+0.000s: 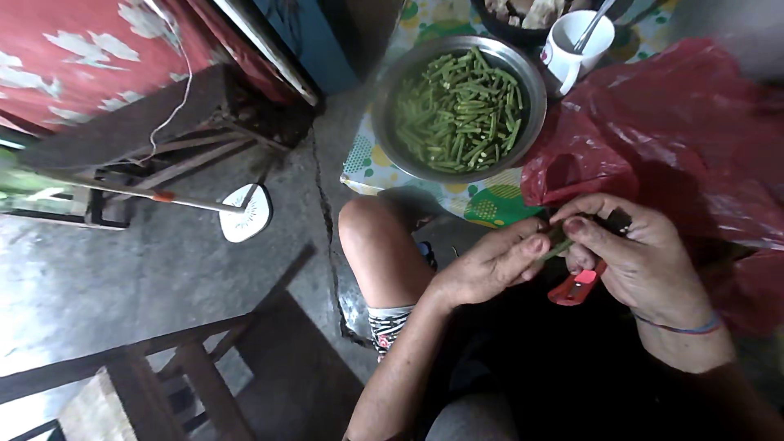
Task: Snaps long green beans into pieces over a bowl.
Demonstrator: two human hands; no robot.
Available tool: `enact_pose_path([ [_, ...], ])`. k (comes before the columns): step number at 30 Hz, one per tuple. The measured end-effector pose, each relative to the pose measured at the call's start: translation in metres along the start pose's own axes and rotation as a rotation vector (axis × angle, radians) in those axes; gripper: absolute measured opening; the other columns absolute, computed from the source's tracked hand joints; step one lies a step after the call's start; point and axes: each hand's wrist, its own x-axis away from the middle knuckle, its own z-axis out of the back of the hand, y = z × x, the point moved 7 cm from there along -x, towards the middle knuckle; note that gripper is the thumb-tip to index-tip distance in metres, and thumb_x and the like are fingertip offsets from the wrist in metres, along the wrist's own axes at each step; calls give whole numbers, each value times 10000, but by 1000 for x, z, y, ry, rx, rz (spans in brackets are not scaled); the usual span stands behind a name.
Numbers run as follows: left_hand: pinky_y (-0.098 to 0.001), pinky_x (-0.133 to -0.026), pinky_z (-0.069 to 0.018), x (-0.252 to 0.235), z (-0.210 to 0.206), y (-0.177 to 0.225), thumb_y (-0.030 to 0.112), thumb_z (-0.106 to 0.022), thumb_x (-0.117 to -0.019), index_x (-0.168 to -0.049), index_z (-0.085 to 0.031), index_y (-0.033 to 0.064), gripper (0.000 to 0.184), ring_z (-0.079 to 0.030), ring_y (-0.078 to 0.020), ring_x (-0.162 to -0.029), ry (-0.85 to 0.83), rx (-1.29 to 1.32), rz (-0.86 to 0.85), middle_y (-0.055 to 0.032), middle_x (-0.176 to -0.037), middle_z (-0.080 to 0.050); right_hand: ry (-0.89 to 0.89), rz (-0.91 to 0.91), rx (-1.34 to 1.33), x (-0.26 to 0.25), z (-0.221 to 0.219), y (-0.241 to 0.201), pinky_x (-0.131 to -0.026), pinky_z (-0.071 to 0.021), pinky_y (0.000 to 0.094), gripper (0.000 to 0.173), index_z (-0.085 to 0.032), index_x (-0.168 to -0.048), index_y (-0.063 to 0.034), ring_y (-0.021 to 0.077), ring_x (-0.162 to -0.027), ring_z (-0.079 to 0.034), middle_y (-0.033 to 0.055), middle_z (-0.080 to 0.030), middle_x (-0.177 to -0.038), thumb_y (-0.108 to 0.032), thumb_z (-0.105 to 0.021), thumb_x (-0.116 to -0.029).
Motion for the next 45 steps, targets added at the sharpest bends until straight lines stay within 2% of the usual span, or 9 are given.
enact_pose_path([
  [3, -135, -623, -393, -2, -3, 3, 159, -374, -1099, -1001, -607, -46, 326, -439, 49, -666, 134, -152, -1, 48, -769, -510, 34, 29, 79, -1, 0, 1, -536, -502, 109, 107, -740, -1055, -192, -55, -571, -564, -139, -680, -793, -191, -652, -995],
  [9, -141, -601, -385, 1, 2, 2, 201, -416, -1098, -996, -571, -18, 287, -423, 45, -632, 187, -157, -51, 65, -724, -464, 15, 47, 134, -2, 8, -2, -489, -371, 85, 240, -703, -1211, -209, -80, -540, -430, -159, -583, -760, -294, -539, -1057],
  [19, -131, -615, -406, -2, -6, 6, 161, -384, -1100, -1041, -606, -63, 320, -456, 51, -647, 87, -154, -51, 57, -720, -507, -31, 94, 153, -1, 8, -10, -555, -469, 83, 90, -720, -1050, -205, -81, -613, -549, -154, -687, -863, -182, -655, -992],
  [25, -138, -616, -412, -2, -4, 3, 165, -425, -1093, -1017, -616, -45, 294, -463, 38, -645, 113, -207, -9, 43, -730, -516, -96, 158, 359, -2, 10, -16, -776, -561, 127, 162, -740, -1083, -138, -38, -872, -658, -114, -717, -1011, -240, -650, -995],
  [29, -219, -666, -466, -2, -4, 6, 200, -438, -1092, -1030, -626, -40, 311, -527, -44, -680, 172, -414, 10, -22, -752, -560, -98, 145, 403, -1, 6, -12, -698, -496, 108, 373, -673, -1228, -113, -69, -799, -585, -121, -655, -948, -410, -614, -1010],
  [32, -389, -719, -536, -3, -7, 10, 216, -462, -1081, -1053, -648, -55, 330, -643, -201, -755, 153, -577, 84, -126, -806, -643, -52, 163, 426, 0, 4, -13, -762, -549, 108, 176, -685, -1061, -123, -74, -842, -638, -126, -692, -953, -275, -676, -972],
  [38, -222, -726, -492, -2, -6, 12, 225, -485, -1078, -1097, -620, -72, 327, -577, -61, -751, 95, -416, 9, -79, -828, -620, -50, 196, 414, -1, 5, -16, -622, -486, 63, 137, -690, -1058, -109, -114, -696, -561, -133, -670, -905, -224, -628, -1016],
  [42, -403, -747, -579, -1, -14, 15, 232, -524, -1063, -1259, -555, -97, 385, -699, -273, -810, 186, -726, 133, -210, -965, -684, 15, 156, 435, -1, 6, -11, -554, -444, 58, 126, -676, -1049, -100, -117, -624, -515, -132, -648, -860, -201, -608, -1019],
  [45, -396, -649, -606, 0, -23, 12, 227, -622, -998, -1187, -613, -88, 367, -732, -306, -763, 366, -1064, 47, -217, -1013, -700, 41, 99, 415, -2, 6, -5, -540, -442, 72, 103, -675, -1052, -108, -102, -595, -505, -139, -629, -813, -181, -619, -1006],
])
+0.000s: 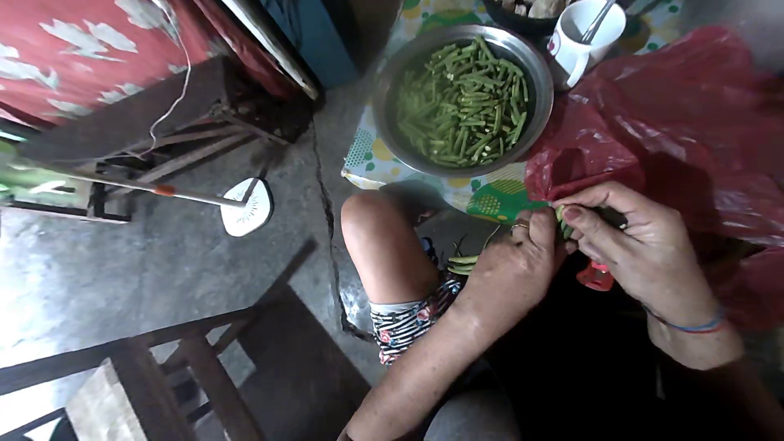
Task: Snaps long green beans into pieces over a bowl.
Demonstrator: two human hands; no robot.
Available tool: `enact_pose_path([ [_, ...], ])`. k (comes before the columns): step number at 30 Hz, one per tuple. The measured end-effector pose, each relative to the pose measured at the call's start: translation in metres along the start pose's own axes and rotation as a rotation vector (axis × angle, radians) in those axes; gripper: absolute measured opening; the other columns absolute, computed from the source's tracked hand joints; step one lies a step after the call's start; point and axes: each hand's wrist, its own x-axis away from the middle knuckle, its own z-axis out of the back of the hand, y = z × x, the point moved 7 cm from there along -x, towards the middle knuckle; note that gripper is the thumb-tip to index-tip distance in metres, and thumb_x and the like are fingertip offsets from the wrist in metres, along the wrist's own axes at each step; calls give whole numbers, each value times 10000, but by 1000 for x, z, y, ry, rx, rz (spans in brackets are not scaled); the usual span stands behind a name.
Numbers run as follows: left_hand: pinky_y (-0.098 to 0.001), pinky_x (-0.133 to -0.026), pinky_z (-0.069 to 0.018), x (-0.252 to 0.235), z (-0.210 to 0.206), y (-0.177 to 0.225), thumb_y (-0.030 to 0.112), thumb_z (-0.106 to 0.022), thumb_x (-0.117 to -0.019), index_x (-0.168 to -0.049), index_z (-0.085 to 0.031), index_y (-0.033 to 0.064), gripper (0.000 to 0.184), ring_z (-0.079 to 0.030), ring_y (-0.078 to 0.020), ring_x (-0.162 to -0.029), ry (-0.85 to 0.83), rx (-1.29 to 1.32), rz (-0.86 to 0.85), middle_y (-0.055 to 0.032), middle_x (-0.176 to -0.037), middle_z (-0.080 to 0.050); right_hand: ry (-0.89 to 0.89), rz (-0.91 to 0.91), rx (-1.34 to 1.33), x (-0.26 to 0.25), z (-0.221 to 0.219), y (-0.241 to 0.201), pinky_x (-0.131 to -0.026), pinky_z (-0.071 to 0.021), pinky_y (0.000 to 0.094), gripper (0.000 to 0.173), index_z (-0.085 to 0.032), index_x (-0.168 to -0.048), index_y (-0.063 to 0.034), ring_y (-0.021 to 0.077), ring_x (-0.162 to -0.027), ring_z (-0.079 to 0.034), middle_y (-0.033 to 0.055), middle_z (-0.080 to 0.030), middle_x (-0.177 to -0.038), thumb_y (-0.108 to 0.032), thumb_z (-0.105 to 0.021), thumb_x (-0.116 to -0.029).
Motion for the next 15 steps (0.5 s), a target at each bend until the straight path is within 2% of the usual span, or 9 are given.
enact_pose_path([
  [3, -395, -609, -601, 0, -3, -3, 215, -643, -982, -1088, -659, -60, 295, -730, -302, -720, 41, -86, -9, -196, -923, -704, -13, -137, -141, 4, -3, 12, -468, -390, 88, 107, -672, -1092, -156, -74, -518, -448, -136, -601, -761, -179, -595, -1020],
  [6, -437, -653, -592, -2, 0, -18, 230, -549, -1047, -1090, -625, -55, 298, -716, -318, -739, -97, 41, 108, -193, -860, -684, -24, -418, -441, 20, -6, 34, -412, -352, 102, 170, -620, -1136, -176, -41, -452, -392, -105, -560, -711, -192, -465, -1066],
  [8, -442, -687, -566, -2, 3, -31, 249, -482, -1085, -1129, -580, -77, 343, -676, -303, -737, -188, 198, 177, -191, -829, -648, -43, -561, -522, 38, -8, 49, -425, -373, 112, 193, -578, -1179, -168, -32, -472, -417, -105, -551, -728, -219, -425, -1073],
  [10, -401, -677, -543, 0, 4, -40, 253, -453, -1097, -1146, -554, -70, 342, -624, -240, -699, -215, 326, 204, -144, -787, -608, -76, -623, -542, 59, -13, 65, -499, -470, 148, 251, -514, -1281, -132, 3, -558, -524, -84, -595, -810, -201, -406, -1064],
  [12, -337, -637, -504, 3, 4, -46, 241, -445, -1099, -1136, -544, -56, 315, -558, -170, -648, -215, 395, 224, -90, -745, -555, -115, -635, -474, 77, -17, 74, -633, -576, 212, 338, -396, -1384, -74, 47, -709, -652, -54, -672, -972, -204, -393, -1072],
  [14, -305, -619, -488, 4, 1, -50, 249, -428, -1103, -1130, -542, -44, 315, -528, -134, -621, -230, 432, 249, -55, -720, -519, -150, -580, -401, 87, -18, 74, -767, -607, 259, 484, -287, -1471, 12, 91, -894, -708, -6, -695, -1149, -136, -429, -1033],
  [15, -302, -621, -497, 4, 0, -52, 253, -420, -1105, -1127, -546, -43, 323, -539, -130, -618, -236, 438, 255, -49, -714, -521, -166, -531, -401, 90, -18, 72, -798, -614, 274, 583, -225, -1512, 39, 112, -951, -713, 18, -680, -1216, -82, -464, -994],
])
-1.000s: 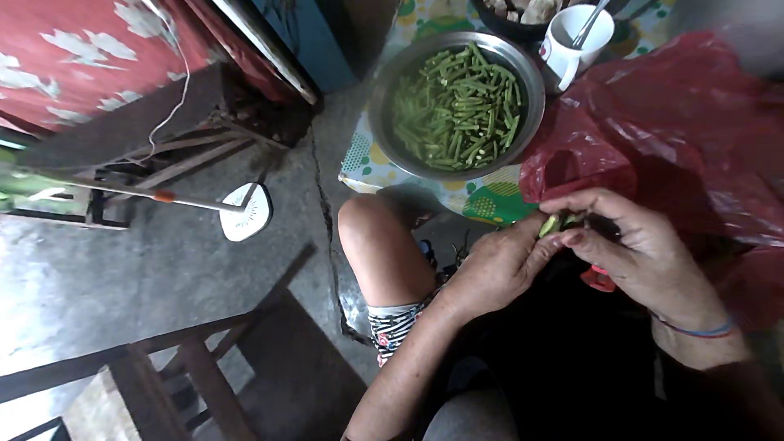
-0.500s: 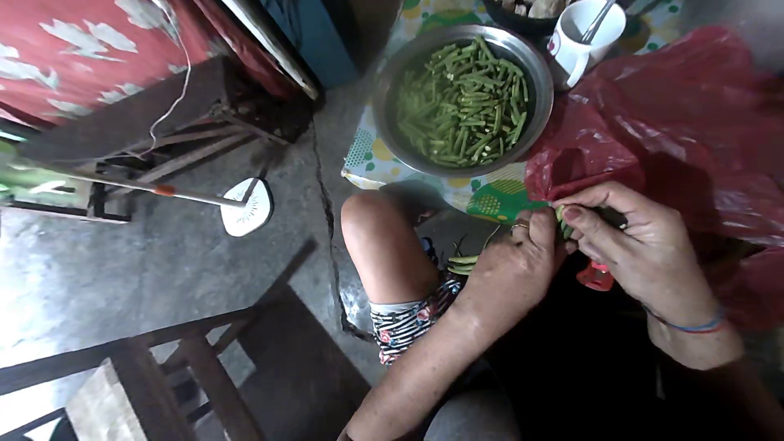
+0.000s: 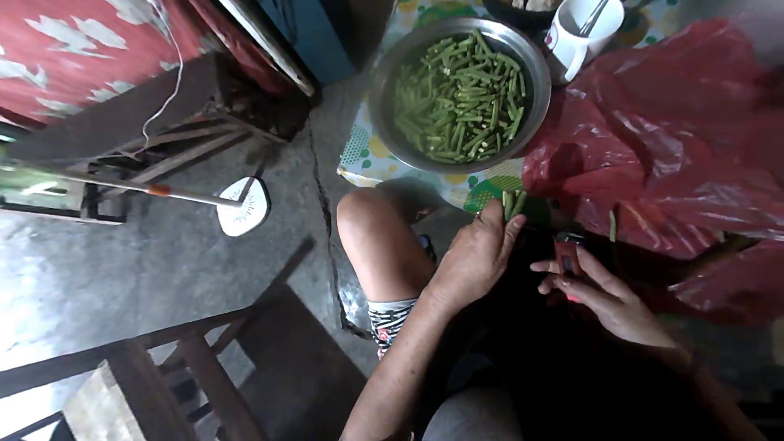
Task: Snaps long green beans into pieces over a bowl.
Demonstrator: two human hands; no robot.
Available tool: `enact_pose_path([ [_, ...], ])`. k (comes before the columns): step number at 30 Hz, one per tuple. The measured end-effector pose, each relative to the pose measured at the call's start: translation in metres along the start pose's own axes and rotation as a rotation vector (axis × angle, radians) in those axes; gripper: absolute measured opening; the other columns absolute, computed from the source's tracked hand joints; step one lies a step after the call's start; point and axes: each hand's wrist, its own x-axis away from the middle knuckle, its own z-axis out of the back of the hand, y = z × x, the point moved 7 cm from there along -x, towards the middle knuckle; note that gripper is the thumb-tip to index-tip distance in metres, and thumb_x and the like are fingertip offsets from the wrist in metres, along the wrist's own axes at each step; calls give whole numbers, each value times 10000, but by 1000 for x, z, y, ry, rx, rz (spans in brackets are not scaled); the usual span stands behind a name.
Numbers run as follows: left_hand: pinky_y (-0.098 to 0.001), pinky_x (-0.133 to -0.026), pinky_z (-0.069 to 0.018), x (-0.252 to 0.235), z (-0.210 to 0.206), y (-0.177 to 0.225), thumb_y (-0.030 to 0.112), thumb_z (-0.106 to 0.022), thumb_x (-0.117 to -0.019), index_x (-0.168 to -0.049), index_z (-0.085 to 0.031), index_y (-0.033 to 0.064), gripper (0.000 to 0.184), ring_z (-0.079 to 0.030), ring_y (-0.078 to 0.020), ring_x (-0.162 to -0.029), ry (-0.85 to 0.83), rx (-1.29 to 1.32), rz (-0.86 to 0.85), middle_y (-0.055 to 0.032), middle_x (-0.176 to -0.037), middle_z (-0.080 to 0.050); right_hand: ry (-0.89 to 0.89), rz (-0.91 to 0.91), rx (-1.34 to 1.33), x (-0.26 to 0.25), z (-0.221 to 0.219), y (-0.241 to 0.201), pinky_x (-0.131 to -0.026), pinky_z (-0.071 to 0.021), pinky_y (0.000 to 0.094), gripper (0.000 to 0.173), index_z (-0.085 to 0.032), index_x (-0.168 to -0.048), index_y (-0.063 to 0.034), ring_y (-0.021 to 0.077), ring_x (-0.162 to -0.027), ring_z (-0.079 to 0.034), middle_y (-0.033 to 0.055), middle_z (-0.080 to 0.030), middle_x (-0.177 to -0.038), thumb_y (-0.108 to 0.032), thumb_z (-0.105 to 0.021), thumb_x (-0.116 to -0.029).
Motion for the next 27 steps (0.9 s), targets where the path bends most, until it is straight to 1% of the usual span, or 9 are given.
enact_pose_path([
  [2, -337, -672, -541, 1, -1, -3, 255, -410, -1107, -1144, -563, -55, 348, -612, -159, -666, 2, -12, 8, -74, -743, -589, -81, 100, 3, 5, -4, -4, -839, -618, 291, 774, -64, -1581, 41, 140, -1019, -709, 47, -618, -1333, -33, -513, -955],
  [4, -355, -693, -552, 1, -1, -3, 255, -400, -1108, -1172, -569, -61, 364, -636, -173, -688, -1, -15, 17, -88, -762, -619, -113, 191, 10, 9, -5, -12, -848, -631, 313, 804, -27, -1608, 18, 169, -1031, -715, 75, -582, -1395, -41, -528, -983],
  [6, -318, -639, -516, 1, 0, -2, 257, -402, -1107, -1154, -569, -45, 348, -569, -141, -635, 10, -3, 8, -59, -731, -554, -28, 222, 38, 11, -1, -21, -751, -636, 272, 650, -178, -1594, 8, 137, -905, -735, 46, -672, -1281, -72, -489, -1029],
  [9, -288, -622, -471, 3, 0, 3, 251, -411, -1104, -1109, -552, -24, 309, -506, -114, -629, 14, -7, -15, -33, -732, -498, 117, 217, 44, 8, 9, -33, -576, -583, 190, 337, -475, -1399, -51, 48, -660, -682, -43, -748, -995, -127, -444, -1073],
  [14, -363, -725, -532, 4, -2, 13, 236, -413, -1100, -1179, -583, -52, 344, -616, -180, -755, -2, -58, -93, -112, -844, -621, 205, 359, 33, 0, 15, -52, -564, -587, 190, 179, -536, -1230, -132, 41, -620, -659, -91, -676, -816, -151, -475, -1064],
  [19, -361, -714, -524, -2, -10, 19, 236, -402, -1102, -1128, -609, -56, 359, -610, -182, -739, -59, -61, -141, -117, -826, -621, 192, 516, 134, -11, 15, -82, -547, -561, 176, 251, -460, -1229, -191, 9, -601, -606, -117, -632, -865, -103, -515, -999],
  [21, -295, -683, -495, -4, -10, 19, 222, -406, -1097, -1108, -614, -48, 341, -559, -118, -698, -88, -15, -161, -71, -791, -586, 184, 555, 264, -14, 13, -95, -607, -573, 158, 295, -512, -1319, -146, -11, -663, -640, -112, -667, -867, -140, -539, -1026],
  [23, -222, -658, -466, -8, -10, 19, 207, -414, -1092, -1099, -617, -28, 311, -518, -49, -679, -98, 41, -185, -21, -779, -560, 219, 648, 404, -16, 15, -105, -676, -594, 175, 324, -572, -1354, -48, 2, -757, -680, -44, -731, -994, -147, -548, -1046],
  [27, -136, -592, -397, -12, -9, 16, 169, -396, -1091, -1052, -600, -13, 276, -435, 42, -621, -163, 279, -183, 64, -738, -484, 260, 759, 566, -22, 18, -118, -682, -542, 155, 312, -597, -1294, 8, -14, -761, -606, 50, -665, -1075, -113, -539, -1012],
])
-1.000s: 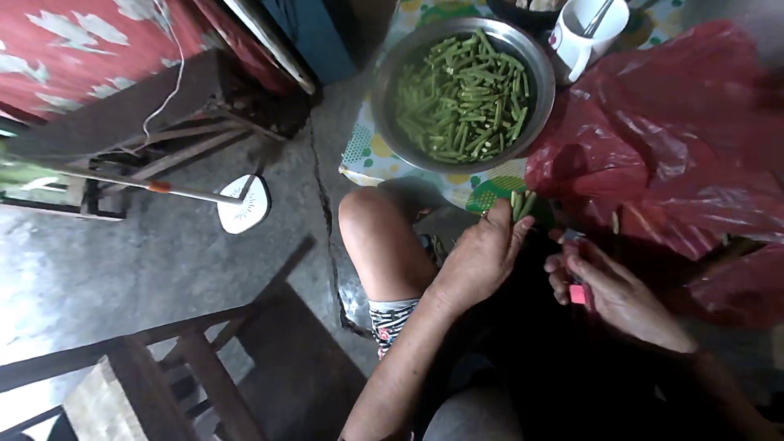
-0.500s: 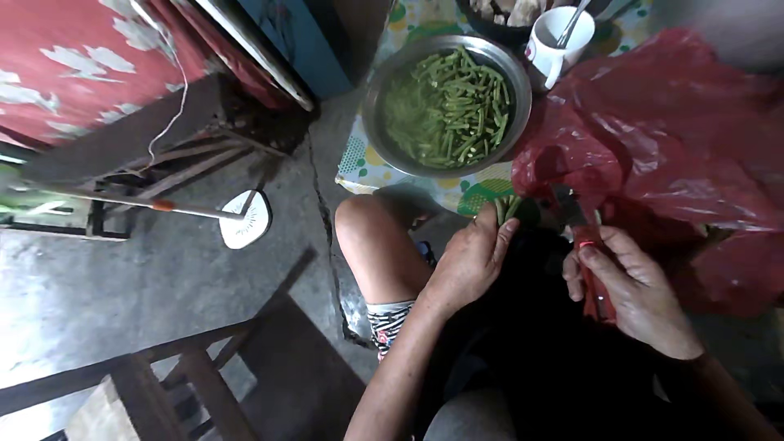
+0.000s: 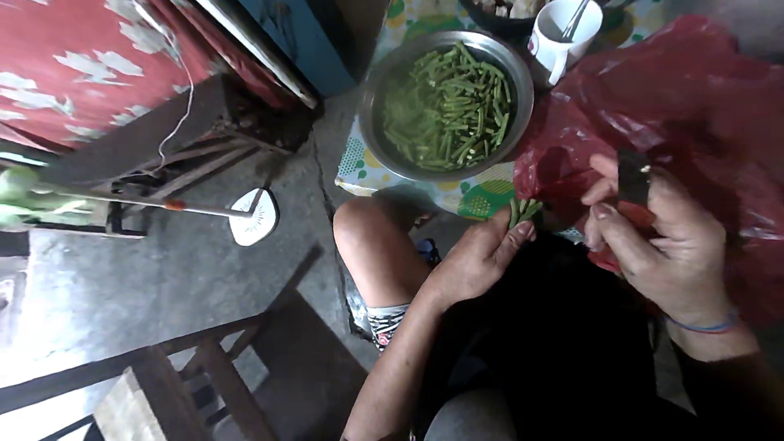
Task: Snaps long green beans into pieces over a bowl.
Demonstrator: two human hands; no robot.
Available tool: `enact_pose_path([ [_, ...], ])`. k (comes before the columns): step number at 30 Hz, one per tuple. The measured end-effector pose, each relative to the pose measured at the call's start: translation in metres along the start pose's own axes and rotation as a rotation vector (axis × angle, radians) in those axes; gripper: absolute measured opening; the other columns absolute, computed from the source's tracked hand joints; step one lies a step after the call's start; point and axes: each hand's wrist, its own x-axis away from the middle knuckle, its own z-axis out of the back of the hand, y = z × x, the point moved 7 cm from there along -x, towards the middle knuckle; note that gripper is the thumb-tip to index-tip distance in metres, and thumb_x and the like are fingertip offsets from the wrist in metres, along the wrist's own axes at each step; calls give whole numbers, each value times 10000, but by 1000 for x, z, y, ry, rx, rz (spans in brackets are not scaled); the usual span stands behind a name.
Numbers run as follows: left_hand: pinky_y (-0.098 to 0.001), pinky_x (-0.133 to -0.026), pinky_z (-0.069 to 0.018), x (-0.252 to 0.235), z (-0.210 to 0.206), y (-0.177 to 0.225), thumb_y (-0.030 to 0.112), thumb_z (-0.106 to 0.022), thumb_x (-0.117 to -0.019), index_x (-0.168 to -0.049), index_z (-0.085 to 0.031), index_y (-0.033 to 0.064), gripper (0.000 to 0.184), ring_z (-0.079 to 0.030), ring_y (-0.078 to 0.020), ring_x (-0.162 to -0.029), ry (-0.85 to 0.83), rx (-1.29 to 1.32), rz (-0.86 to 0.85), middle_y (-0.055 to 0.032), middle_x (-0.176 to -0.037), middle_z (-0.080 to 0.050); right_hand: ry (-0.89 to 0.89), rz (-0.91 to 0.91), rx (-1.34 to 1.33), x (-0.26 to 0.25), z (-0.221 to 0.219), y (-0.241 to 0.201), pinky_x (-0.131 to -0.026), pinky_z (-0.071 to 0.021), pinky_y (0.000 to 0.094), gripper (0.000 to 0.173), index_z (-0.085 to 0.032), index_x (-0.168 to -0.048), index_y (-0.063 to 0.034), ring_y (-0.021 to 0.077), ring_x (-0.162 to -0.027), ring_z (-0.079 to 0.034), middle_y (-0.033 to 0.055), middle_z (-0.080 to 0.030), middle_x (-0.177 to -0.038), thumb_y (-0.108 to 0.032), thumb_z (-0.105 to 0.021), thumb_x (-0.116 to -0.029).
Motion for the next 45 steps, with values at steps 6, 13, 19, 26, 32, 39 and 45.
enact_pose_path([
  [6, -103, -508, -374, 0, -4, -11, 208, -291, -1094, -984, -523, 132, 268, -437, 71, -558, -129, 565, 90, 141, -675, -480, -51, -98, -376, -7, -15, 0, -537, -422, 107, 391, -638, -1313, -219, -67, -594, -486, -160, -577, -770, -447, -412, -1091],
  [13, -90, -484, -368, 3, -7, -10, 281, -331, -1092, -937, -538, 196, 272, -451, 83, -537, -229, 780, 114, 155, -677, -515, -210, -180, -351, -3, -47, -1, -502, -363, 97, 671, -485, -1458, -146, -75, -574, -418, -132, -506, -721, -634, -270, -1050],
  [19, -79, -471, -322, 1, -9, 0, 190, -309, -1088, -937, -519, 154, 261, -396, 97, -521, -249, 632, 106, 155, -640, -457, -222, -164, -237, 0, -51, -1, -528, -383, 72, 589, -594, -1375, -59, -110, -607, -441, -97, -613, -825, -485, -285, -1110],
  [26, -80, -463, -314, -1, -10, 5, 178, -304, -1093, -939, -512, 133, 263, -383, 88, -511, -288, 608, 92, 137, -631, -442, -228, -111, -222, 1, -48, -2, -579, -417, 68, 587, -577, -1332, -60, -114, -657, -480, -103, -597, -838, -510, -278, -1102],
  [32, -103, -514, -317, -3, -3, 18, 154, -376, -1090, -935, -578, 44, 278, -369, 69, -556, -285, 171, 64, 103, -672, -424, -184, -89, -192, 6, -51, -2, -623, -463, 58, 433, -501, -1178, -77, -142, -711, -529, -110, -581, -854, -458, -308, -1110],
  [39, -126, -583, -363, 0, -8, 30, 157, -389, -1088, -998, -599, -34, 297, -420, 44, -627, -410, 45, -85, 44, -737, -497, -131, -166, -252, 9, -53, 11, -643, -503, 77, 405, -502, -1100, -163, -131, -731, -559, -151, -568, -866, -528, -326, -1088],
  [45, -91, -476, -272, 18, -8, 21, 188, -368, -1090, -979, -519, 73, 221, -337, 85, -537, -460, 422, -37, 122, -677, -394, -387, -344, 6, -4, -68, 56, -567, -464, 225, 355, -549, -1131, -36, 24, -602, -493, -36, -513, -727, -362, -414, -1094],
])
